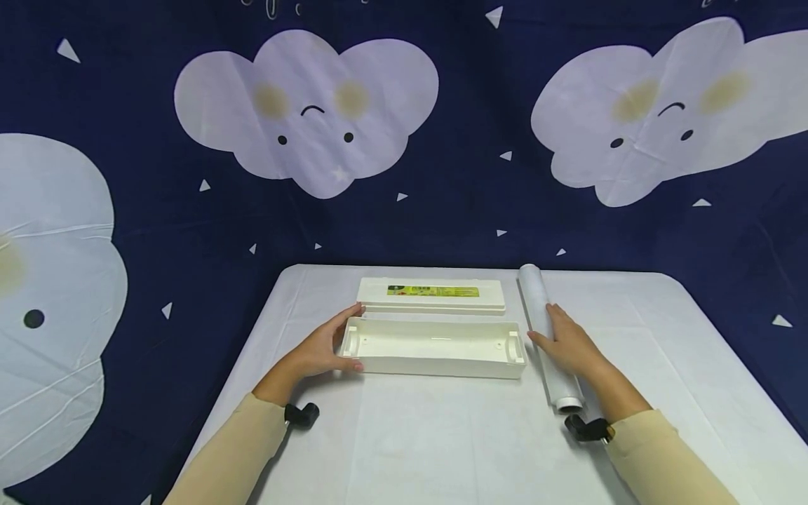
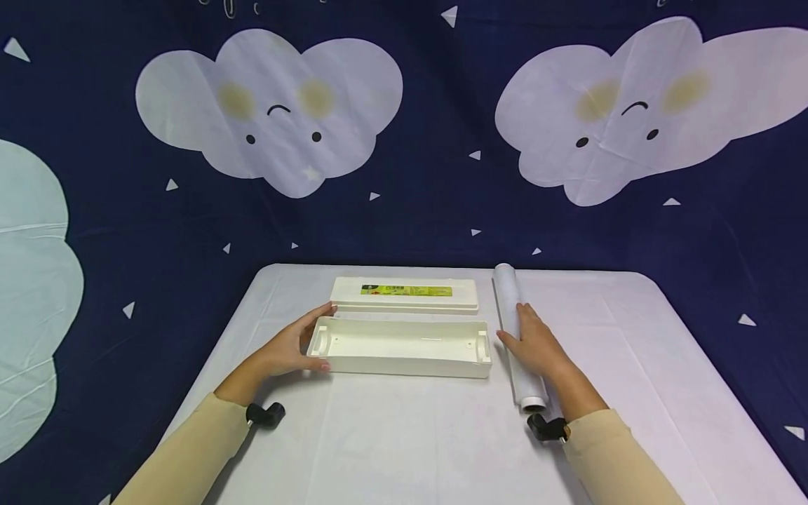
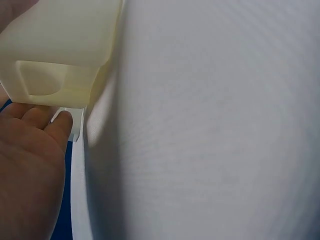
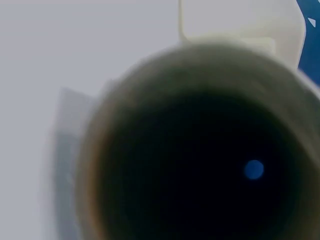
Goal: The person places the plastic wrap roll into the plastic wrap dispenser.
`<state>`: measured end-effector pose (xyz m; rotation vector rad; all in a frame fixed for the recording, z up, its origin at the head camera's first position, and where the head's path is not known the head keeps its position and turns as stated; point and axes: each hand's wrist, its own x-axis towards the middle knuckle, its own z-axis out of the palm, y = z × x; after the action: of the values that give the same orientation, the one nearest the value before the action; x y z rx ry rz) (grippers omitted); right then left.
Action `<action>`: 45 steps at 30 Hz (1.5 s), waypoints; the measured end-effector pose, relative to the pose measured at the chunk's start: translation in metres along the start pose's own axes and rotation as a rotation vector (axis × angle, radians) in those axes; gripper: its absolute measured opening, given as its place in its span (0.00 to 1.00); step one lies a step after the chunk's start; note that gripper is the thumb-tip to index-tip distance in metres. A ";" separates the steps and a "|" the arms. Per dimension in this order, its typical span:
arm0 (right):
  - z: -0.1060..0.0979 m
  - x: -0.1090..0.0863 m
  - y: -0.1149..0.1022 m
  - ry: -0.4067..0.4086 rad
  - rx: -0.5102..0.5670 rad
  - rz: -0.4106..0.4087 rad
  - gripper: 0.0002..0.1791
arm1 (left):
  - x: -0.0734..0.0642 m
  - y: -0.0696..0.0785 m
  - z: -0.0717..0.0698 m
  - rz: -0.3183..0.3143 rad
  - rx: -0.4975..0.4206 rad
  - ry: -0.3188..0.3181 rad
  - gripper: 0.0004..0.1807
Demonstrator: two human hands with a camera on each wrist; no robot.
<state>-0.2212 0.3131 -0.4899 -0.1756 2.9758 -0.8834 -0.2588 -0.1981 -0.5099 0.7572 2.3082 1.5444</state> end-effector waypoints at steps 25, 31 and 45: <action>0.015 -0.005 -0.009 0.143 0.045 0.121 0.49 | -0.003 0.000 0.001 0.019 -0.019 0.012 0.69; 0.016 -0.006 -0.010 0.161 0.046 0.125 0.50 | -0.003 0.000 0.001 0.013 -0.020 0.015 0.68; 0.016 -0.008 -0.007 0.210 0.058 0.106 0.46 | -0.004 -0.003 0.000 0.027 -0.024 0.013 0.68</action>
<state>-0.2113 0.2996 -0.4991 0.0808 3.1084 -1.0331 -0.2563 -0.2007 -0.5125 0.7768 2.2938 1.5906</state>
